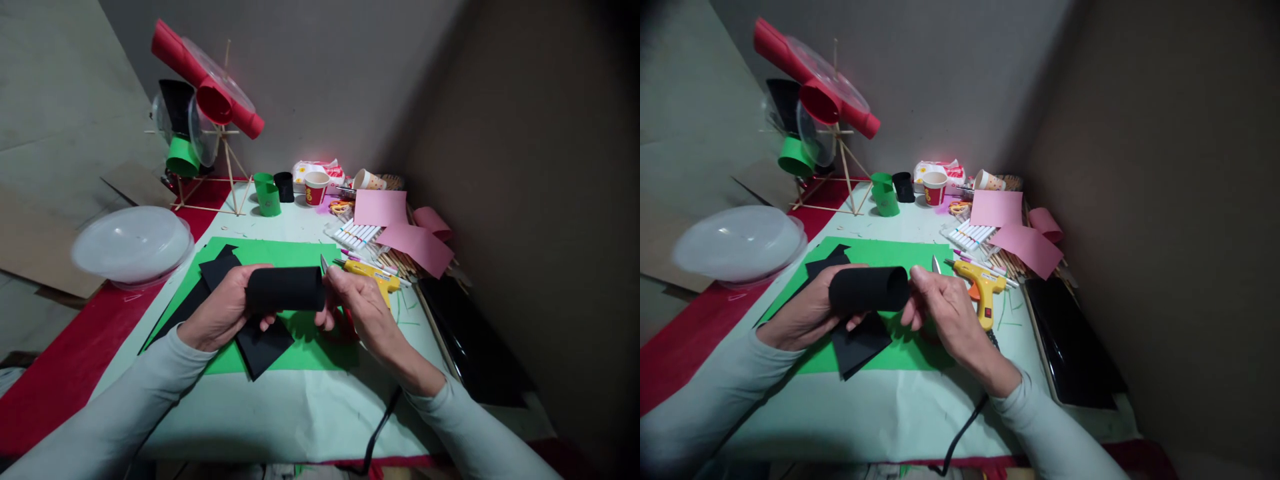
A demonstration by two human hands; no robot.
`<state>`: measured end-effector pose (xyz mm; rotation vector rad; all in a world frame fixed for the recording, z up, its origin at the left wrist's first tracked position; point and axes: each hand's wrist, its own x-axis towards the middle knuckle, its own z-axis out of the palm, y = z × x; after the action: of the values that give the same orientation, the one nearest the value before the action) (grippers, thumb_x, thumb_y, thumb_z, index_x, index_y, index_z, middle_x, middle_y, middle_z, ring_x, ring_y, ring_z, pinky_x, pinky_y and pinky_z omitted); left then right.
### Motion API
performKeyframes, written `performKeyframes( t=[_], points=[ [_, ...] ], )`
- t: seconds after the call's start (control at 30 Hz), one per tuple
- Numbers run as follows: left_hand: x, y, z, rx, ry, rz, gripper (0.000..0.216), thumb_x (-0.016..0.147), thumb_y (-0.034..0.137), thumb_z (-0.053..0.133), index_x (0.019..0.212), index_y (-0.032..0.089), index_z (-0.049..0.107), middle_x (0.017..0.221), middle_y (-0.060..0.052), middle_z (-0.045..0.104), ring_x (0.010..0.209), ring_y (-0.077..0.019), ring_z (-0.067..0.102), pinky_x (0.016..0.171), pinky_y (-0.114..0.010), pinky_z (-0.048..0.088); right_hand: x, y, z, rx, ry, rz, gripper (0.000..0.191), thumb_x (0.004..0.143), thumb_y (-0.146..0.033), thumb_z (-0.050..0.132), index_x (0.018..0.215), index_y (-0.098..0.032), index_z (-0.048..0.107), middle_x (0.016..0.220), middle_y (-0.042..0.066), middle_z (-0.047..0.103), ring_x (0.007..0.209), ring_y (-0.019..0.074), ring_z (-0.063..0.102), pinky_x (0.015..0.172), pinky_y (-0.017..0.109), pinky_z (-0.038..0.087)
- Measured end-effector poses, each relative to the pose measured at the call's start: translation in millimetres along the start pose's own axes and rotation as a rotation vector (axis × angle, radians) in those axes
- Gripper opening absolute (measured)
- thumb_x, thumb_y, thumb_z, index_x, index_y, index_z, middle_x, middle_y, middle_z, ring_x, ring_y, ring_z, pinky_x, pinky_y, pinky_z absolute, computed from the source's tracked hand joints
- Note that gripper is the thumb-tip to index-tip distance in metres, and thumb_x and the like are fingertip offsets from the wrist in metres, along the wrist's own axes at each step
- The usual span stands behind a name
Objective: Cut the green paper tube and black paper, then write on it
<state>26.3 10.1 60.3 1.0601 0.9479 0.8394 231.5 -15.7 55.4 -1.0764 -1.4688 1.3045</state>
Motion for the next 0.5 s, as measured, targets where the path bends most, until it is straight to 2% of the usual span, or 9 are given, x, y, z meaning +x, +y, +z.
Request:
performKeyframes(
  t=[0.13, 0.3, 0.4, 0.5],
  points=[
    [2.5, 0.8, -1.3, -0.102, -0.005, 0.033, 0.022, 0.079, 0.032, 0.074, 0.070, 0.015, 0.064, 0.049, 0.002, 0.056, 0.038, -0.0088, 0.050, 0.033, -0.016, 0.042, -1.7, -5.8, -3.3, 0.107, 0.032, -0.047, 0.050, 0.100, -0.056, 0.047, 0.077, -0.017, 0.068, 0.058, 0.001, 0.067, 0.048, 0.0094, 0.056, 0.049, 0.020, 0.044],
    [2.6, -0.2, -1.4, -0.104, 0.019, 0.032, 0.023, 0.078, 0.032, 0.075, 0.069, 0.015, 0.062, 0.049, 0.003, 0.055, 0.037, -0.0081, 0.048, 0.033, -0.016, 0.041, -4.4, -14.0, -3.7, 0.041, 0.012, -0.069, 0.039, 0.097, -0.050, 0.055, 0.076, -0.018, 0.064, 0.060, -0.001, 0.067, 0.050, 0.0096, 0.056, 0.050, 0.020, 0.044],
    [1.6, 0.5, -0.6, -0.033, 0.047, 0.036, 0.018, 0.077, 0.028, 0.073, 0.070, 0.015, 0.063, 0.050, 0.004, 0.054, 0.036, -0.0072, 0.047, 0.032, -0.015, 0.040, -3.1, -14.1, -2.4, -0.051, -0.035, -0.033, 0.034, 0.093, -0.045, 0.060, 0.071, -0.019, 0.058, 0.056, -0.002, 0.064, 0.049, 0.0101, 0.057, 0.048, 0.020, 0.042],
    [-0.1, 2.9, 0.8, 0.135, 0.063, 0.090, 0.009, 0.076, 0.020, 0.071, 0.072, 0.016, 0.064, 0.048, 0.005, 0.055, 0.038, -0.0060, 0.047, 0.036, -0.012, 0.040, -1.1, -7.0, -1.7, -0.136, -0.069, 0.031, 0.029, 0.090, -0.036, 0.058, 0.066, -0.020, 0.052, 0.052, -0.002, 0.062, 0.048, 0.0119, 0.060, 0.045, 0.019, 0.039]
  ],
)
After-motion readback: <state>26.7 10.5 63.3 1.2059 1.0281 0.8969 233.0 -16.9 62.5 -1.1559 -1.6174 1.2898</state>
